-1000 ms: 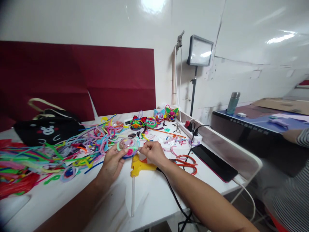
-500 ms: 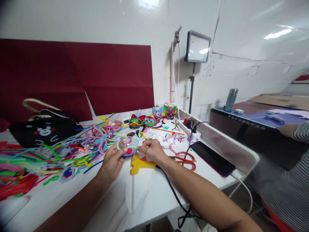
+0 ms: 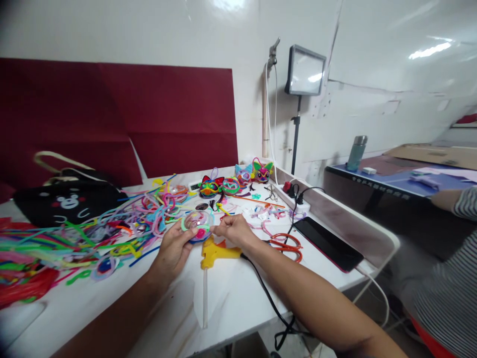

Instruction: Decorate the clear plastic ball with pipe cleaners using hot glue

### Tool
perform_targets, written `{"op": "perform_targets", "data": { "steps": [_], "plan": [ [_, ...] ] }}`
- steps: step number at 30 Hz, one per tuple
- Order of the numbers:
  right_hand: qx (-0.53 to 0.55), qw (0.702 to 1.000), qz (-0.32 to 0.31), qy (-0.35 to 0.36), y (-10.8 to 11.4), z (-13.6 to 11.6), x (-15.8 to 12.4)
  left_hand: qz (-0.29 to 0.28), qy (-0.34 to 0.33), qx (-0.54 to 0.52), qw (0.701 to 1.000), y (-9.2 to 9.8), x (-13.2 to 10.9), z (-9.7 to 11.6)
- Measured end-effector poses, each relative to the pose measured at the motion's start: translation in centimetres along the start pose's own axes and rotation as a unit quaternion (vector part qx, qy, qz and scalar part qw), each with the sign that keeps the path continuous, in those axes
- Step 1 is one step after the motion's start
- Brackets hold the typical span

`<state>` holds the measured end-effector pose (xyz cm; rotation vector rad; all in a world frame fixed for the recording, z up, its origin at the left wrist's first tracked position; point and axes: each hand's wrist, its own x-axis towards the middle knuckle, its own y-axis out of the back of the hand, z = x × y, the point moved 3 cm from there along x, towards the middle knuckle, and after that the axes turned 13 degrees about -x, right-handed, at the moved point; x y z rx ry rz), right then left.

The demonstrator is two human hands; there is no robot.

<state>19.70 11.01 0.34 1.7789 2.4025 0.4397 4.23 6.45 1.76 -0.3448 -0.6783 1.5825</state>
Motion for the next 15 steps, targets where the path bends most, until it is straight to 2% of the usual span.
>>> {"op": "perform_targets", "data": {
  "steps": [9,15],
  "plan": [
    [-0.008,1.0,-0.006,-0.02,0.09,-0.12,-0.06,0.006,0.005,0.003,1.0,0.17,-0.05,-0.12],
    [-0.018,1.0,-0.008,-0.009,0.2,0.14,0.2,0.001,0.012,0.004,1.0,0.11,-0.01,-0.1]
  ]
}}
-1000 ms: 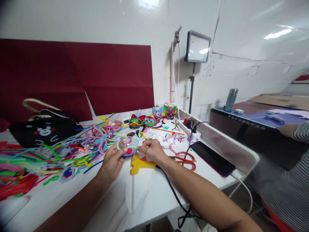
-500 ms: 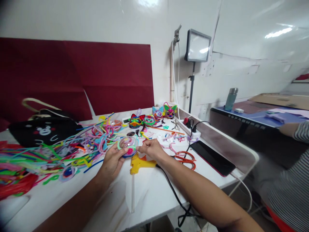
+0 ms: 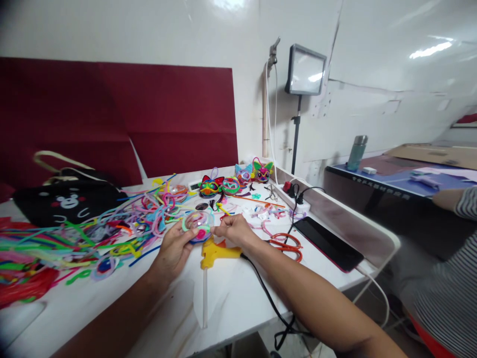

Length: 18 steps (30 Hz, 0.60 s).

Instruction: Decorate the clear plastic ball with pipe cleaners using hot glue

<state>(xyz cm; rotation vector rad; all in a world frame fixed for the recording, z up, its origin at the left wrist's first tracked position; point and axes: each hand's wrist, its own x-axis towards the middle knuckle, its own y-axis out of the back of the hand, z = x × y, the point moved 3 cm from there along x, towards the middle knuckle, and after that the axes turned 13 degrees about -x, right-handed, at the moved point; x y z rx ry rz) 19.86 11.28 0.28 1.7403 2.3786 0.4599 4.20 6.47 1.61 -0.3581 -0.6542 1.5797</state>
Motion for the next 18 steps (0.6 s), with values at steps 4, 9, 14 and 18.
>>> {"op": "perform_targets", "data": {
  "steps": [4,9,14,18],
  "plan": [
    [-0.014,1.0,-0.005,0.007,0.2,0.0,0.1,-0.009,0.0,-0.001,1.0,0.0,0.0,-0.1],
    [-0.059,0.998,-0.005,0.013,0.5,-0.2,0.1,0.003,0.003,0.001,1.0,0.2,0.1,-0.2],
    [-0.092,0.995,0.0,0.039,0.9,-0.5,0.1,-0.006,0.008,0.001,1.0,0.1,0.1,-0.1],
    [-0.129,0.99,0.003,0.057,1.3,-0.8,0.0,-0.009,0.015,0.008,1.0,0.0,0.1,-0.1]
  ]
}}
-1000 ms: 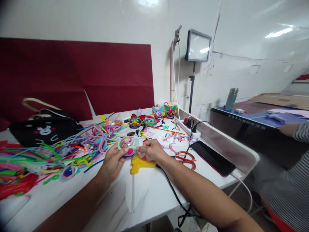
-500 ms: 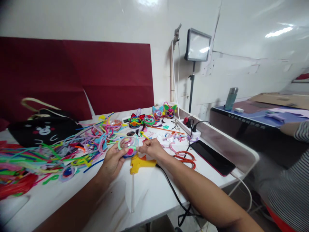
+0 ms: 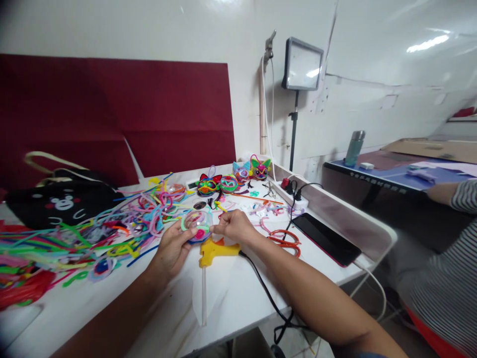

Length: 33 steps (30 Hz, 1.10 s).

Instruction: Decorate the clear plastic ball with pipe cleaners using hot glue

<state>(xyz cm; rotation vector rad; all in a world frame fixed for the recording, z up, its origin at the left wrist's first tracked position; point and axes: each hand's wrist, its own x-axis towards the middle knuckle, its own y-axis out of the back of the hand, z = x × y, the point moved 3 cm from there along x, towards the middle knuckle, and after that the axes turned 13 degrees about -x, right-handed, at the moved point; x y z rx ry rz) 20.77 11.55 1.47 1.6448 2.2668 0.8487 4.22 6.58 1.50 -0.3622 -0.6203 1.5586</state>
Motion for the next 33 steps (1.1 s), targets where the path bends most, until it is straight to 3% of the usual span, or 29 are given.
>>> {"op": "perform_targets", "data": {
  "steps": [15,33],
  "plan": [
    [-0.153,0.987,0.021,0.046,1.7,-1.4,-0.5,-0.026,0.021,0.025,0.999,-0.3,0.0,0.1],
    [-0.113,0.992,0.015,0.054,1.9,-2.0,-0.8,-0.025,0.096,0.002,0.995,-0.3,0.0,0.8]
  ]
}}
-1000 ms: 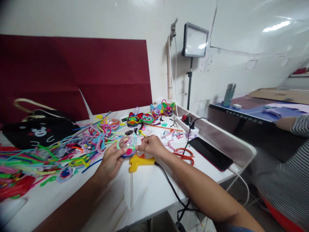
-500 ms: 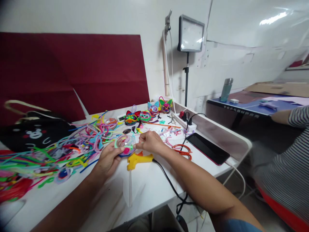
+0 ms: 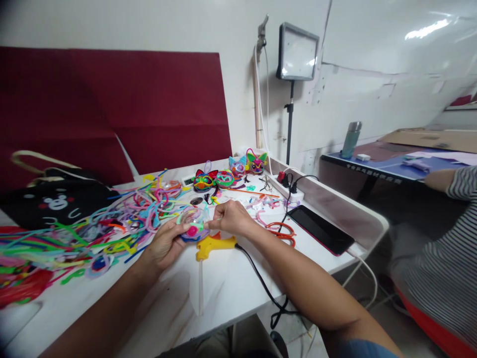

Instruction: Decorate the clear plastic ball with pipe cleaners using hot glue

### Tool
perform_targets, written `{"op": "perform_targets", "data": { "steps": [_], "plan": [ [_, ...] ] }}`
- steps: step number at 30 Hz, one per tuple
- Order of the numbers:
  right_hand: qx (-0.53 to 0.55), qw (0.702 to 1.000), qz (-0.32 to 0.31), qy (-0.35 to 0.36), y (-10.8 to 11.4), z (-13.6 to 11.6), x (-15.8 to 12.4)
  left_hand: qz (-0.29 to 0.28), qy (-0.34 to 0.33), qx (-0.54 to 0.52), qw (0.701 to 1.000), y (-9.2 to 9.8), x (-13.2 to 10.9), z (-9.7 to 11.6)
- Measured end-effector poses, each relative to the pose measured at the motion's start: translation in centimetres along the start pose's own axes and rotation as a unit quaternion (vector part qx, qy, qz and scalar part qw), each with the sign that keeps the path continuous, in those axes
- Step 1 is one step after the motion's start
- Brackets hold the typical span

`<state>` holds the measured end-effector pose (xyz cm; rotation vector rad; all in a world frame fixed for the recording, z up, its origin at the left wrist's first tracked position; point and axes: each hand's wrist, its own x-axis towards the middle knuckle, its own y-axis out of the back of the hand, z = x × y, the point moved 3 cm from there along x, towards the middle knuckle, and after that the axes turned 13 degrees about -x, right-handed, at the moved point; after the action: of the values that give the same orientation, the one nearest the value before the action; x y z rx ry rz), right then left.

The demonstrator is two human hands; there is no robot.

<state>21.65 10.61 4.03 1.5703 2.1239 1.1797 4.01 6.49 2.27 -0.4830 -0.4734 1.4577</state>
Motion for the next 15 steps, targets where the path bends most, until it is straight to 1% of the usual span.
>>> {"op": "perform_targets", "data": {
  "steps": [8,15],
  "plan": [
    [0.085,0.996,-0.029,-0.003,-0.9,0.9,0.4,-0.004,0.014,0.001,1.0,-0.1,0.0,0.1],
    [0.138,0.989,-0.054,-0.028,-1.5,1.3,0.6,-0.012,0.014,-0.005,1.0,0.1,0.0,0.0]
  ]
}}
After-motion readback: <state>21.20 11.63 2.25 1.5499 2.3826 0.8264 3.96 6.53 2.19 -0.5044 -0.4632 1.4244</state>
